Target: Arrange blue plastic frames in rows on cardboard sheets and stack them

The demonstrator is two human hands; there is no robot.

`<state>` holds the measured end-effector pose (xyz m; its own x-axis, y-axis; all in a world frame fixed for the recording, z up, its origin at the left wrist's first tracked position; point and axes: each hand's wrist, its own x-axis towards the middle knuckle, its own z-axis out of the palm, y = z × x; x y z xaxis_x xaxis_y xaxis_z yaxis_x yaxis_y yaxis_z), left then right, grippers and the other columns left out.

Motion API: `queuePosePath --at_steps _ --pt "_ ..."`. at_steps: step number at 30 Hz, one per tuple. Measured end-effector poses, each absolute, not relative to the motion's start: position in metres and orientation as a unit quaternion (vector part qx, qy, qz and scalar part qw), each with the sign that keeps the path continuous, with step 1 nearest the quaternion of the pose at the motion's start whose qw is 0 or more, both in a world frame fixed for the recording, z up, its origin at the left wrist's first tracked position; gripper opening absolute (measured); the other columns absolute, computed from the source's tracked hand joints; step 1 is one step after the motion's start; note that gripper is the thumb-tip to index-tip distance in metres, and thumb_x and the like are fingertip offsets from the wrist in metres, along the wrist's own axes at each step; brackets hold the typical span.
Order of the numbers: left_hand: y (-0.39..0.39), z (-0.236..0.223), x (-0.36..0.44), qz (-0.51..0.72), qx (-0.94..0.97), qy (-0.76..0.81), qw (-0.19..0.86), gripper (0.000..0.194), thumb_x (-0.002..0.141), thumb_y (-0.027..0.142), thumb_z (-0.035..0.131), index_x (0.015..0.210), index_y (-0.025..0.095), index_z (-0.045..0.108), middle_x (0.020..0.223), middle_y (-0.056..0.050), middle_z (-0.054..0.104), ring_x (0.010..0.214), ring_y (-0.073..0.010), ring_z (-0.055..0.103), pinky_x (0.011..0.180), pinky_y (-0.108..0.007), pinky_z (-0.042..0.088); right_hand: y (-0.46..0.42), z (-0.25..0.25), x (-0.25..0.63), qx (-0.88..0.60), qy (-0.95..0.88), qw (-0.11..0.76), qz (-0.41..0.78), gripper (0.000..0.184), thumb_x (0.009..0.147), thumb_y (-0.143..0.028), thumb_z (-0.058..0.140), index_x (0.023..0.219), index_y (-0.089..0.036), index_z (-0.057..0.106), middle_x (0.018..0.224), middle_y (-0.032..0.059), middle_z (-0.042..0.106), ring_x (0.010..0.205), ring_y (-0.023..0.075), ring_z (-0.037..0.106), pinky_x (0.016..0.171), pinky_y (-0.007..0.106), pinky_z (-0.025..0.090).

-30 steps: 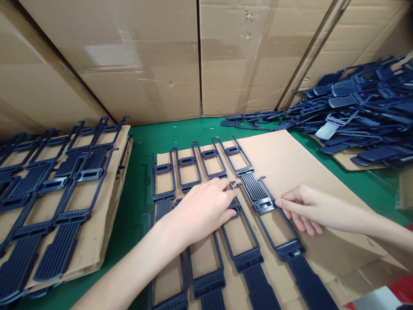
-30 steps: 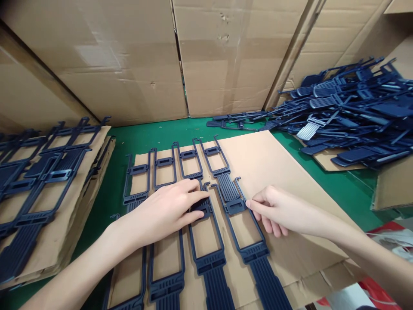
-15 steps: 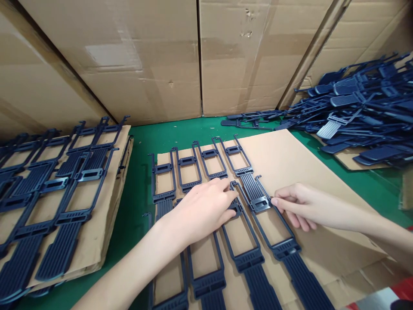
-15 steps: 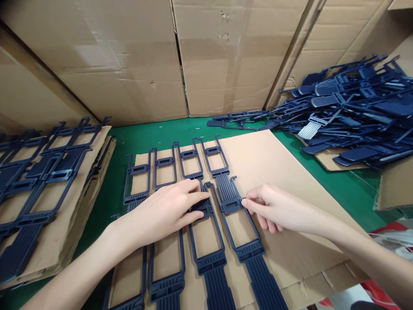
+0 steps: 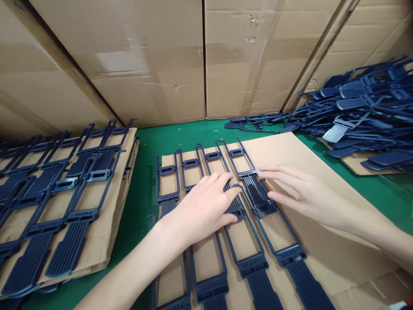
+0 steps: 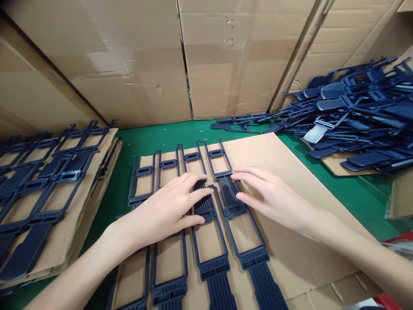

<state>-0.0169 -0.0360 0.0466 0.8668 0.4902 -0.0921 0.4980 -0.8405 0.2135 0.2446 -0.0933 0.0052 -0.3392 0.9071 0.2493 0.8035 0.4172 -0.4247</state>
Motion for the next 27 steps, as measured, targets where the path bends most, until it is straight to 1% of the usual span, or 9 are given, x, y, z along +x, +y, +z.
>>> queuePosePath --at_steps 1,3,5,12,18,22,27 --pt "-0.036 0.045 -0.017 -0.021 0.958 0.263 0.116 0.060 0.082 0.036 0.073 0.134 0.016 0.052 0.146 -0.019 0.042 0.137 -0.0349 0.038 0.110 -0.049 0.038 -0.092 0.000 0.245 -0.511 -0.825 0.219 0.101 0.038 0.097 -0.040 0.048 0.130 -0.024 0.056 0.141 0.0082 0.052 0.130 0.0256 0.047 0.109 0.045 0.041" --pt "-0.035 0.043 -0.018 -0.035 0.954 0.271 0.121 0.074 0.080 0.039 0.076 0.142 0.013 0.044 0.152 -0.022 0.034 0.142 -0.0370 0.031 0.113 -0.051 0.033 -0.091 -0.010 0.245 -0.494 -0.843 0.198 0.080 0.043 0.097 -0.041 0.050 0.136 -0.024 0.053 0.147 0.0090 0.046 0.135 0.0270 0.043 0.110 0.048 0.040" --pt "-0.034 0.041 -0.019 -0.041 0.952 0.275 0.130 0.079 0.080 0.039 0.076 0.145 0.013 0.039 0.154 -0.024 0.030 0.144 -0.0368 0.028 0.114 -0.052 0.031 -0.091 -0.016 0.246 -0.483 -0.854 0.184 0.066 0.044 0.097 -0.041 0.050 0.137 -0.023 0.053 0.149 0.0098 0.044 0.137 0.0280 0.041 0.110 0.051 0.041" --pt "-0.035 0.038 -0.019 -0.034 0.950 0.275 0.146 0.074 0.080 0.036 0.076 0.141 0.014 0.043 0.154 -0.025 0.030 0.144 -0.0368 0.029 0.112 -0.052 0.034 -0.090 -0.017 0.246 -0.465 -0.863 0.186 0.064 0.043 0.096 -0.039 0.051 0.135 -0.020 0.056 0.149 0.0119 0.044 0.138 0.0284 0.039 0.111 0.052 0.039" --pt "-0.036 0.040 -0.018 -0.063 0.948 0.276 0.143 0.074 0.084 0.038 0.072 0.145 0.013 0.039 0.157 -0.024 0.024 0.146 -0.0349 0.024 0.116 -0.048 0.030 -0.090 -0.017 0.246 -0.452 -0.873 0.174 0.057 0.042 0.096 -0.037 0.051 0.134 -0.018 0.057 0.149 0.0118 0.043 0.140 0.0276 0.037 0.113 0.052 0.036" --pt "-0.036 0.040 -0.019 -0.051 0.948 0.276 0.149 0.074 0.082 0.036 0.074 0.144 0.013 0.041 0.156 -0.024 0.027 0.145 -0.0349 0.027 0.115 -0.048 0.032 -0.090 -0.015 0.244 -0.449 -0.872 0.185 0.066 0.041 0.096 -0.036 0.051 0.134 -0.022 0.058 0.148 0.0092 0.046 0.139 0.0268 0.038 0.114 0.052 0.034" --pt "-0.036 0.038 -0.019 -0.022 0.950 0.270 0.154 0.069 0.080 0.035 0.076 0.139 0.014 0.046 0.154 -0.024 0.031 0.143 -0.0366 0.031 0.112 -0.052 0.036 -0.089 -0.014 0.243 -0.450 -0.871 0.180 0.074 0.042 0.095 -0.036 0.053 0.135 -0.023 0.057 0.149 0.0085 0.044 0.140 0.0269 0.036 0.114 0.052 0.034"
